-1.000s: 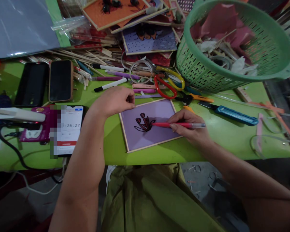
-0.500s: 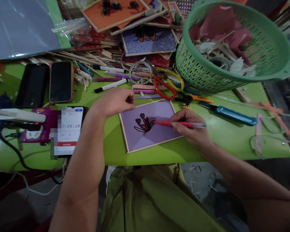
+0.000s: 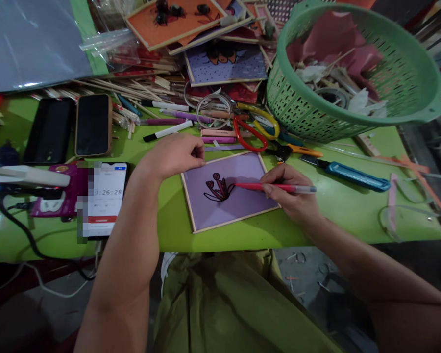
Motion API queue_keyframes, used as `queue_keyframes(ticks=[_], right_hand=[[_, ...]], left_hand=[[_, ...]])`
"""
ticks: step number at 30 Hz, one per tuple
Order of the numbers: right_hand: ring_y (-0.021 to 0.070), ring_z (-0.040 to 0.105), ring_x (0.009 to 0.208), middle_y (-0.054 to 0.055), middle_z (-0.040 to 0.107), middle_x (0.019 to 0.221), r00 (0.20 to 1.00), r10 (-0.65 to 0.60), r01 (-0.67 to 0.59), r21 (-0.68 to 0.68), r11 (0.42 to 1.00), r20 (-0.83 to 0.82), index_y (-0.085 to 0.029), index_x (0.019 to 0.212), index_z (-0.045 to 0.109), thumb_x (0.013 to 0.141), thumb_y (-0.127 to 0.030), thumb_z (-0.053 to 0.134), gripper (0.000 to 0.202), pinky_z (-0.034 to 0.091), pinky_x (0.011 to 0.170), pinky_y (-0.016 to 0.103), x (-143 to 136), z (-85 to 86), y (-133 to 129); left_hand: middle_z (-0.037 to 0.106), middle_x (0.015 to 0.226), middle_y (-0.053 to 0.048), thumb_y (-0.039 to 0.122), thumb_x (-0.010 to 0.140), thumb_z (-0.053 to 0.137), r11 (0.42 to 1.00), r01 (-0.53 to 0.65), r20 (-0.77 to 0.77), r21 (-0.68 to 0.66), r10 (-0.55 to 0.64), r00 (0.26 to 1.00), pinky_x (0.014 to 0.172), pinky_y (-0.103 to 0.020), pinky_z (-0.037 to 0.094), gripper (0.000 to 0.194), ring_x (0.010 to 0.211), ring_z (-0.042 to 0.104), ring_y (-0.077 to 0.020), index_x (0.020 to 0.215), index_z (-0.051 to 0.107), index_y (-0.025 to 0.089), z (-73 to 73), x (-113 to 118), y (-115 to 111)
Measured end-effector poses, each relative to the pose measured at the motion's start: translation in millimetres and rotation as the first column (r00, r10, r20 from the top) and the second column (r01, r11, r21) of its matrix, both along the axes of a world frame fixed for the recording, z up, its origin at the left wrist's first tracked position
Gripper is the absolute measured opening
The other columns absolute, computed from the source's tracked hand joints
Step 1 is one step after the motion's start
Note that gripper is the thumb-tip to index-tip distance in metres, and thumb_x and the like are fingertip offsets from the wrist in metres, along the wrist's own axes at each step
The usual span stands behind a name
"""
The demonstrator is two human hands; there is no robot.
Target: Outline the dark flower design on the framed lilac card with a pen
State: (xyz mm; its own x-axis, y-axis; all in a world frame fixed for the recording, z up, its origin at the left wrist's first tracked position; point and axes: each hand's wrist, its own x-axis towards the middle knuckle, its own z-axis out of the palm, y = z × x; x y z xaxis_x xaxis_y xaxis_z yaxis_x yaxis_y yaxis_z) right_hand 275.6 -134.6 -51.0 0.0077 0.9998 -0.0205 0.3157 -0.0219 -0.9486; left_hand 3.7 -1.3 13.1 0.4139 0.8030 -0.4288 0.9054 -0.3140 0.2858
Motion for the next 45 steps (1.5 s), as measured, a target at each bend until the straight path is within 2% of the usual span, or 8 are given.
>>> queue_keyframes(ticks=[5, 9, 14, 22, 34, 38, 45], right_hand=[[0.0205, 0.056, 0.063, 0.004, 0.072, 0.079, 1.0, -0.023, 0.023, -0.003, 1.0, -0.006, -0.029, 0.08, 0.069, 0.086, -0.055, 0.086, 0.031, 0.044, 0.059, 0.038, -0.3, -0.4, 0.0], [0.0197, 0.056, 0.061, 0.003, 0.073, 0.078, 1.0, -0.01, 0.01, 0.001, 1.0, -0.017, -0.03, 0.079, 0.07, 0.085, -0.052, 0.088, 0.029, 0.044, 0.058, 0.037, 0.1, 0.4, 0.3], [0.0205, 0.058, 0.062, 0.003, 0.073, 0.078, 1.0, 0.003, -0.003, 0.024, 1.0, -0.013, -0.03, 0.08, 0.071, 0.087, -0.048, 0.086, 0.025, 0.046, 0.058, 0.038, 0.3, 1.3, 0.6], [0.0189, 0.056, 0.06, 0.002, 0.074, 0.076, 0.999, -0.001, 0.0, -0.033, 0.999, -0.032, -0.028, 0.079, 0.072, 0.08, -0.043, 0.089, 0.023, 0.045, 0.058, 0.036, -2.3, 5.9, 1.1], [0.0218, 0.065, 0.068, 0.003, 0.075, 0.077, 0.997, 0.068, -0.069, -0.029, 0.997, -0.038, -0.028, 0.08, 0.073, 0.083, -0.045, 0.09, 0.024, 0.05, 0.061, 0.036, -2.9, 5.4, 0.0], [0.0219, 0.065, 0.068, 0.003, 0.075, 0.076, 0.997, 0.076, -0.077, -0.042, 0.996, -0.019, -0.028, 0.079, 0.075, 0.081, -0.047, 0.09, 0.025, 0.049, 0.06, 0.036, -2.2, 5.8, -1.1], [0.0201, 0.064, 0.066, 0.003, 0.075, 0.074, 0.993, 0.117, -0.118, -0.029, 0.993, -0.022, -0.027, 0.079, 0.077, 0.081, -0.04, 0.088, 0.018, 0.049, 0.058, 0.034, -1.7, 8.0, -1.2]], left_hand=[[0.084, 0.104, -0.003, 0.031, 0.092, 0.071, 1.0, 0.01, 0.002, -0.002, -0.01, 1.0, 0.079, -0.033, 0.049, 0.025, 0.09, 0.075, -0.0233, 0.112, 0.085, 0.026, -2.7, -0.9, 1.5], [0.084, 0.105, -0.004, 0.031, 0.092, 0.071, 1.0, 0.001, -0.004, -0.009, -0.001, 1.0, 0.082, -0.033, 0.051, 0.027, 0.093, 0.075, -0.024, 0.114, 0.085, 0.026, -3.0, -0.9, 1.9], [0.084, 0.1, -0.003, 0.032, 0.092, 0.071, 1.0, 0.016, -0.004, 0.005, -0.016, 1.0, 0.079, -0.032, 0.05, 0.022, 0.089, 0.075, -0.0224, 0.109, 0.084, 0.026, -2.2, -0.9, 1.1], [0.084, 0.104, -0.003, 0.031, 0.092, 0.071, 1.0, 0.008, -0.007, 0.002, -0.008, 1.0, 0.083, -0.033, 0.051, 0.024, 0.092, 0.075, -0.0234, 0.112, 0.084, 0.026, -2.9, -0.4, 1.1], [0.085, 0.105, -0.004, 0.033, 0.092, 0.07, 1.0, 0.011, 0.027, -0.008, -0.01, 1.0, 0.086, -0.034, 0.053, 0.026, 0.094, 0.077, -0.0249, 0.113, 0.084, 0.026, -3.1, -2.8, 1.5], [0.085, 0.102, -0.004, 0.033, 0.09, 0.071, 0.999, 0.038, 0.033, 0.017, -0.038, 0.999, 0.082, -0.033, 0.053, 0.024, 0.094, 0.077, -0.025, 0.109, 0.084, 0.026, -4.6, -4.0, 2.5], [0.086, 0.102, -0.004, 0.032, 0.091, 0.071, 1.0, 0.028, 0.019, 0.014, -0.028, 0.999, 0.082, -0.033, 0.052, 0.023, 0.093, 0.077, -0.0244, 0.109, 0.084, 0.026, -3.9, -2.4, 2.3]])
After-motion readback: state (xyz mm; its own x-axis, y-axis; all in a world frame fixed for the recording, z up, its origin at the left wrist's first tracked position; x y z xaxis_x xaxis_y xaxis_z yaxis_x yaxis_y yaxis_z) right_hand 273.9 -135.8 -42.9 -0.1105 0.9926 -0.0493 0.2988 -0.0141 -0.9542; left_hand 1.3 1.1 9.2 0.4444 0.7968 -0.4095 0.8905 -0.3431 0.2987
